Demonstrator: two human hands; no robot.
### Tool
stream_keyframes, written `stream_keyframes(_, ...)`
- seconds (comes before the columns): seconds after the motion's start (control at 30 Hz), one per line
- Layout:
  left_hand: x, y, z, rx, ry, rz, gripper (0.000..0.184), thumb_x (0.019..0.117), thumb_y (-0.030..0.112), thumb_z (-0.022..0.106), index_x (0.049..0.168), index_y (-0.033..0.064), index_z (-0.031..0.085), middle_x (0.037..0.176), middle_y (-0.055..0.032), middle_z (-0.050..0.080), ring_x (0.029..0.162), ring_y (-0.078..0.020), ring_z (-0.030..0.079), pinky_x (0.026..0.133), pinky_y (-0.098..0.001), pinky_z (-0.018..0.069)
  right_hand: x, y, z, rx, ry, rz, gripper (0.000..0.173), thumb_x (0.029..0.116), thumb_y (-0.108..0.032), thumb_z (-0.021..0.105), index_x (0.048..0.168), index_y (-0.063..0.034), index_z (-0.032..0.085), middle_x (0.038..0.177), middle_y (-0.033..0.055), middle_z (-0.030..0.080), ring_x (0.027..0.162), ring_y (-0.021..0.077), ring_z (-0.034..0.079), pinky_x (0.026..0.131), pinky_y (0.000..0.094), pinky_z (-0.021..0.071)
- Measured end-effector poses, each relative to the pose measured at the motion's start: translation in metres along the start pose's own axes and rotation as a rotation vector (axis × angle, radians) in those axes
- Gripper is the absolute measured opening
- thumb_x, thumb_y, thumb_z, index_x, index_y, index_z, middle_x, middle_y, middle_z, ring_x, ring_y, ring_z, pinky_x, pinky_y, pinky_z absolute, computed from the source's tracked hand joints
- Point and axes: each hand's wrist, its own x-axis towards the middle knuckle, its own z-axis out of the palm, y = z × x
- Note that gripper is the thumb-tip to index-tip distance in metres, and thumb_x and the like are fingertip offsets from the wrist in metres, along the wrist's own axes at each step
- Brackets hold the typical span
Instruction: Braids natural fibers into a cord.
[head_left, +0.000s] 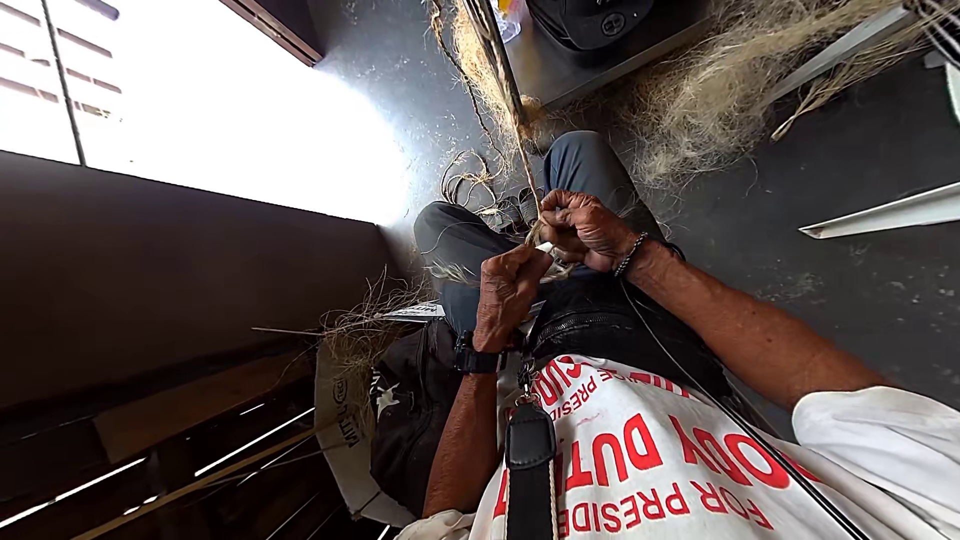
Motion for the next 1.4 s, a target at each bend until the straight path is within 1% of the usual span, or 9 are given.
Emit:
stream_keyframes(0.2,-0.049,0.000,-0.084,-0.215,0.001,-0.146,0.022,0.0971,0.030,0.066,0.081,0.0161,0.072,0.067,0.0085,0.060,0.052,-0.0015,0.050,0.049,-0.0208,0.0446,-0.017,-0.019,-0.024,0.034,-0.051,-0.182,0.019,0.1035,-0.006,0.041,0.097,-0.0130,0.057,0.055,-0.0085,0.035,0.040,0.0016,0.030,0.036,0.0170,0.0275)
stream_keyframes(0.33,-0.100,0.020,-0.175,0.235,0.245,-0.356,0.024,0.0971,0.031,0.062,0.082,0.0153,0.072,0.064,0.0063,0.059,0.049,-0.0054,0.049,0.045,-0.0246,0.0436,-0.029,-0.037,-0.055,-0.060,0.083,-0.224,0.015,0.1006,-0.005,0.046,0.094,-0.0111,0.059,0.053,-0.0078,0.034,0.039,0.0020,0.030,0.036,0.0175,0.0283)
stream_keyframes(0.47,-0.111,0.052,-0.214,0.736,0.454,-0.591,0.034,0.0982,0.029,0.064,0.113,-0.0009,0.071,0.103,-0.0162,0.071,0.093,-0.0220,0.067,0.086,-0.0478,0.0539,-0.033,-0.051,-0.065,-0.073,0.102,-0.270,0.014,0.0989,-0.004,0.049,0.092,-0.0098,0.059,0.052,-0.0067,0.035,0.038,0.0023,0.031,0.036,0.0180,0.0296)
stream_keyframes(0.53,-0.089,0.066,-0.204,0.592,0.569,-0.345,0.034,0.1003,0.025,0.062,0.118,-0.0038,0.067,0.104,-0.0090,0.068,0.091,-0.0076,0.064,0.084,-0.0292,0.0542,-0.034,-0.052,-0.059,-0.099,0.096,-0.270,0.014,0.0992,-0.004,0.050,0.091,-0.0097,0.059,0.052,-0.0066,0.036,0.038,0.0023,0.032,0.036,0.0179,0.0302)
stream_keyframes(0.6,-0.052,0.073,-0.178,0.343,0.559,-0.098,0.032,0.0984,0.020,0.064,0.122,-0.0024,0.065,0.113,-0.0046,0.069,0.099,-0.0079,0.066,0.090,-0.0307,0.0564,-0.033,-0.047,-0.050,-0.112,0.067,-0.257,0.013,0.0994,-0.004,0.051,0.093,-0.0096,0.060,0.052,-0.0064,0.037,0.039,0.0027,0.032,0.036,0.0178,0.0295)
stream_keyframes(0.7,0.004,0.079,-0.110,0.062,0.281,-0.018,0.041,0.0983,0.020,0.067,0.136,0.0063,0.059,0.120,-0.0002,0.069,0.106,-0.0105,0.068,0.093,-0.0338,0.0587,-0.031,-0.039,-0.036,-0.094,0.013,-0.249,0.012,0.1000,-0.004,0.051,0.094,-0.0091,0.060,0.053,-0.0064,0.039,0.039,0.0026,0.034,0.036,0.0176,0.0309)
stream_keyframes(0.8,0.035,0.072,-0.040,-0.075,-0.094,-0.115,0.053,0.0980,0.023,0.066,0.148,0.0150,0.051,0.112,-0.0028,0.074,0.086,-0.0111,0.071,0.071,-0.0286,0.0603,-0.032,-0.037,-0.025,-0.132,0.013,-0.249,0.011,0.0999,-0.005,0.052,0.096,-0.0082,0.061,0.052,-0.0065,0.039,0.040,0.0030,0.035,0.037,0.0184,0.0319)
stream_keyframes(1.03,0.043,0.042,0.007,-0.272,-0.186,-0.040,0.009,0.1010,0.012,0.060,0.095,0.0082,0.065,0.066,-0.0015,0.060,0.049,-0.0069,0.052,0.045,-0.0193,0.0443,-0.030,-0.033,-0.021,-0.301,0.020,-0.386,0.011,0.0976,-0.004,0.056,0.089,-0.0071,0.062,0.054,-0.0059,0.045,0.042,0.0022,0.039,0.039,0.0183,0.0327)
stream_keyframes(1.4,0.025,0.001,-0.058,-0.238,-0.102,-0.211,0.016,0.0951,0.015,0.063,0.080,0.0134,0.069,0.066,0.0067,0.058,0.057,-0.0021,0.049,0.056,-0.0201,0.0426,-0.034,-0.032,-0.021,-0.484,0.018,-0.417,0.011,0.0997,-0.005,0.056,0.094,-0.0046,0.066,0.055,0.0003,0.046,0.039,0.0051,0.036,0.037,0.0189,0.0326)
